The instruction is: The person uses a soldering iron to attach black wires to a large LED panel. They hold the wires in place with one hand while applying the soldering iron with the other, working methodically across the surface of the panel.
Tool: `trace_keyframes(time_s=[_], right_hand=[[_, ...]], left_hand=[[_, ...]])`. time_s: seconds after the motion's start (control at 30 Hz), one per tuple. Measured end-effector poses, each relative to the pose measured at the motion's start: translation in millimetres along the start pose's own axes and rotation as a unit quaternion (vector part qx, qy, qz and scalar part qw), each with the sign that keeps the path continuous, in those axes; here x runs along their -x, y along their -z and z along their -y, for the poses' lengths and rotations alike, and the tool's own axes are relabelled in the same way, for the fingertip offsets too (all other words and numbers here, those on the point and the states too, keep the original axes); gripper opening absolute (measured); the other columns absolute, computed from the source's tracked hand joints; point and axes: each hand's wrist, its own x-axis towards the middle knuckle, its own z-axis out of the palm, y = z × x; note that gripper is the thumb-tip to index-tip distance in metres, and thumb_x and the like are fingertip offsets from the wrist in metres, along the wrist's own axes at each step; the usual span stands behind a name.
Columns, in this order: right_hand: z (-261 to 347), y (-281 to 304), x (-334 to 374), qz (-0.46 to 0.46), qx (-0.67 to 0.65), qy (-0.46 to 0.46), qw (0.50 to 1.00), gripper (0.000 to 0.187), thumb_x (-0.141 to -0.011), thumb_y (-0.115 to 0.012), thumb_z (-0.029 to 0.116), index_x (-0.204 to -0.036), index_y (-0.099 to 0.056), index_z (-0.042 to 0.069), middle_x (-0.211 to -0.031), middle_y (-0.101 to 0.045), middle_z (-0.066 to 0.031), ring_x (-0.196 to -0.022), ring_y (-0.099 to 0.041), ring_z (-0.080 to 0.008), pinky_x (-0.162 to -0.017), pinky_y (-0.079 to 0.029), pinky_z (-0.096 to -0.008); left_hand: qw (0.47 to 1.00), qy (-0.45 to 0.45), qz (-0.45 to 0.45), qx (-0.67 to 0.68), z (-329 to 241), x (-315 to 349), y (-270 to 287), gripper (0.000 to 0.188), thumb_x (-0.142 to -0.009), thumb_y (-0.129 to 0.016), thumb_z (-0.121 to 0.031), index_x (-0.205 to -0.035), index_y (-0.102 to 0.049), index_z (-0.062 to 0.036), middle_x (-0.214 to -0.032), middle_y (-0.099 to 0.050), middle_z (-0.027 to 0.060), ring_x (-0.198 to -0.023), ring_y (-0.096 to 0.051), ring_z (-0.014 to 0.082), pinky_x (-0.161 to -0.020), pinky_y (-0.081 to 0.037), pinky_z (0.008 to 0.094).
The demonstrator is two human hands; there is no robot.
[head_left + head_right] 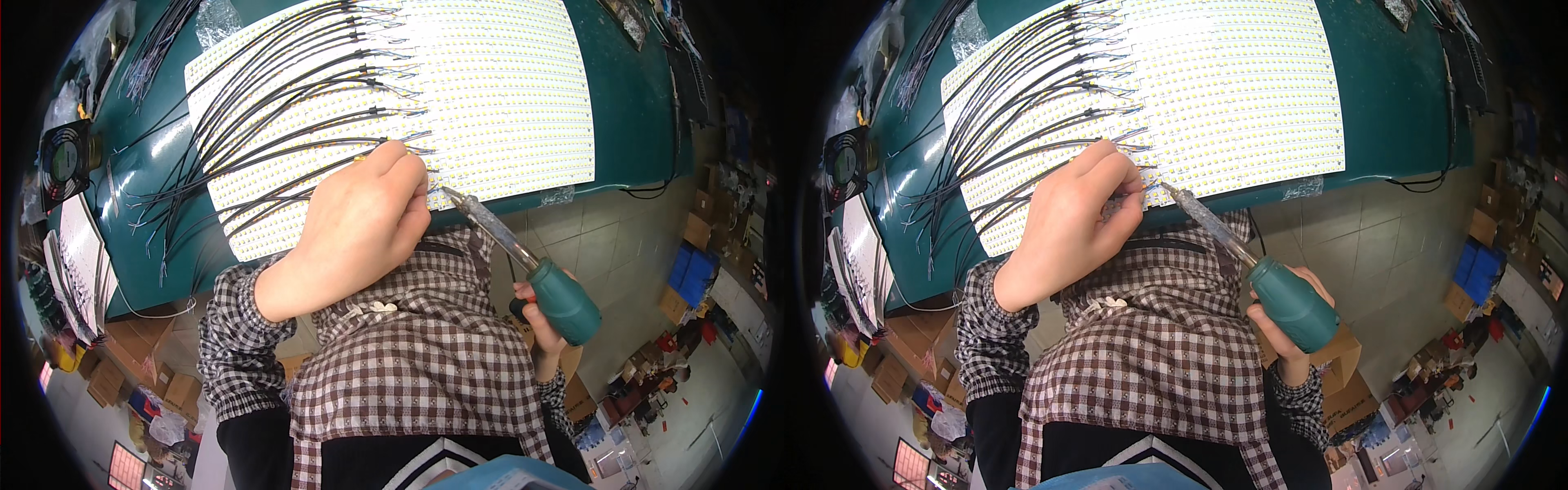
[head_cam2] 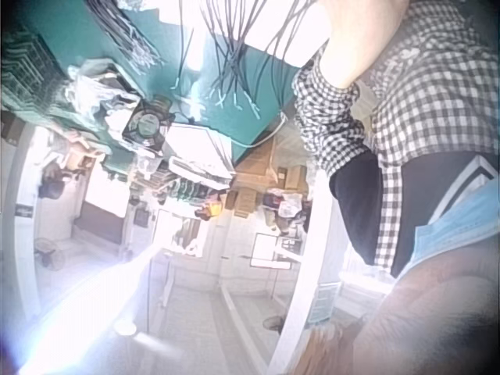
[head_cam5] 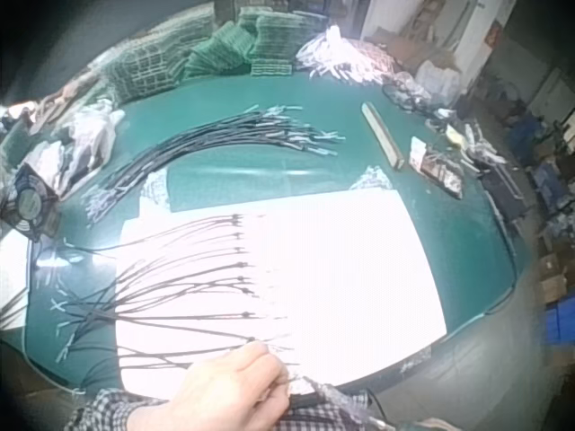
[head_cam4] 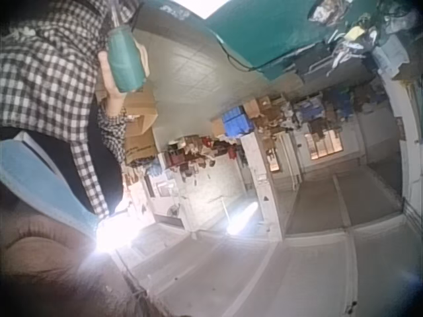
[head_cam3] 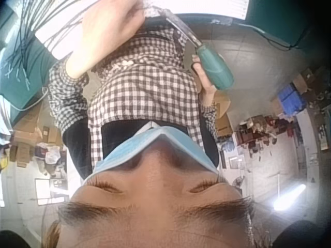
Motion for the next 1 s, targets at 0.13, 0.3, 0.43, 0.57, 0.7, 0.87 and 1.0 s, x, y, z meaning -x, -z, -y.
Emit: trace_keyframes(time_s=[0.13,0.3,0.43,0.57,0.7,0.87,1.0], right_hand=[[-3.5,1.4,1.0,-0.002,0.016,0.013,1.000,0.040,-0.078,-0.088,0.025,-0.107,-0.074,0.001,-0.082,-0.074,-0.0037,-0.079,-0.068,-0.0203,-0.079,-0.052,-0.0361],[2.6,-1.3,0.9,-0.016,-0.023,-0.013,1.000,0.034,-0.080,-0.087,0.025,-0.102,-0.077,0.002,-0.085,-0.075,-0.0047,-0.081,-0.069,-0.0206,-0.079,-0.052,-0.0362],[3.0,-2.2,1.8,-0.033,-0.037,-0.017,0.999,0.028,-0.081,-0.086,0.026,-0.094,-0.079,0.003,-0.088,-0.077,-0.0060,-0.083,-0.070,-0.0211,-0.080,-0.053,-0.0361],[-1.0,-1.2,2.9,-0.033,-0.046,-0.007,0.998,0.028,-0.082,-0.086,0.026,-0.094,-0.079,0.001,-0.088,-0.077,-0.0077,-0.083,-0.070,-0.0214,-0.078,-0.056,-0.0359],[1.7,-3.3,-1.6,-0.043,-0.083,0.000,0.996,0.030,-0.085,-0.085,0.025,-0.096,-0.077,-0.002,-0.090,-0.075,-0.0105,-0.083,-0.071,-0.0221,-0.075,-0.061,-0.0366],[-1.1,-2.3,-2.4,-0.046,-0.118,0.011,0.992,0.032,-0.086,-0.085,0.022,-0.098,-0.074,-0.005,-0.094,-0.071,-0.0120,-0.083,-0.071,-0.0234,-0.074,-0.065,-0.0392],[-4.4,-0.2,-0.8,-0.037,-0.128,0.010,0.991,0.033,-0.087,-0.084,0.020,-0.103,-0.072,-0.007,-0.095,-0.071,-0.0137,-0.084,-0.071,-0.0236,-0.079,-0.064,-0.0404]], left_hand=[[1.000,-0.001,-0.001,0.001,-1.0,-0.6,-0.9,0.009,-0.084,-0.068,-0.004,-0.086,-0.059,-0.0033,-0.085,-0.059,0.0135,-0.074,-0.063,0.0351,-0.063,-0.050,0.0445],[1.000,-0.003,-0.003,0.001,0.6,-0.3,-0.8,0.009,-0.084,-0.068,-0.004,-0.086,-0.059,-0.0035,-0.085,-0.059,0.0133,-0.073,-0.063,0.0348,-0.063,-0.051,0.0442],[1.000,0.003,0.000,-0.005,-0.6,0.0,-0.7,0.009,-0.084,-0.068,-0.004,-0.086,-0.059,-0.0035,-0.085,-0.059,0.0134,-0.074,-0.063,0.0350,-0.063,-0.051,0.0444],[1.000,0.002,-0.001,0.007,0.2,0.5,-0.8,0.009,-0.084,-0.068,-0.004,-0.086,-0.059,-0.0035,-0.085,-0.059,0.0133,-0.074,-0.063,0.0352,-0.063,-0.051,0.0446],[1.000,-0.002,-0.001,0.011,1.4,0.6,-1.8,0.009,-0.084,-0.068,-0.004,-0.086,-0.059,-0.0033,-0.085,-0.059,0.0135,-0.074,-0.063,0.0354,-0.064,-0.051,0.0449],[1.000,0.000,0.003,0.008,0.1,0.2,-1.5,0.009,-0.084,-0.068,-0.004,-0.086,-0.059,-0.0031,-0.086,-0.059,0.0139,-0.075,-0.063,0.0359,-0.064,-0.051,0.0452],[1.000,0.005,0.009,0.012,0.6,2.0,-1.0,0.010,-0.085,-0.068,-0.004,-0.090,-0.059,-0.0027,-0.087,-0.058,0.0149,-0.075,-0.063,0.0360,-0.064,-0.051,0.0460]])
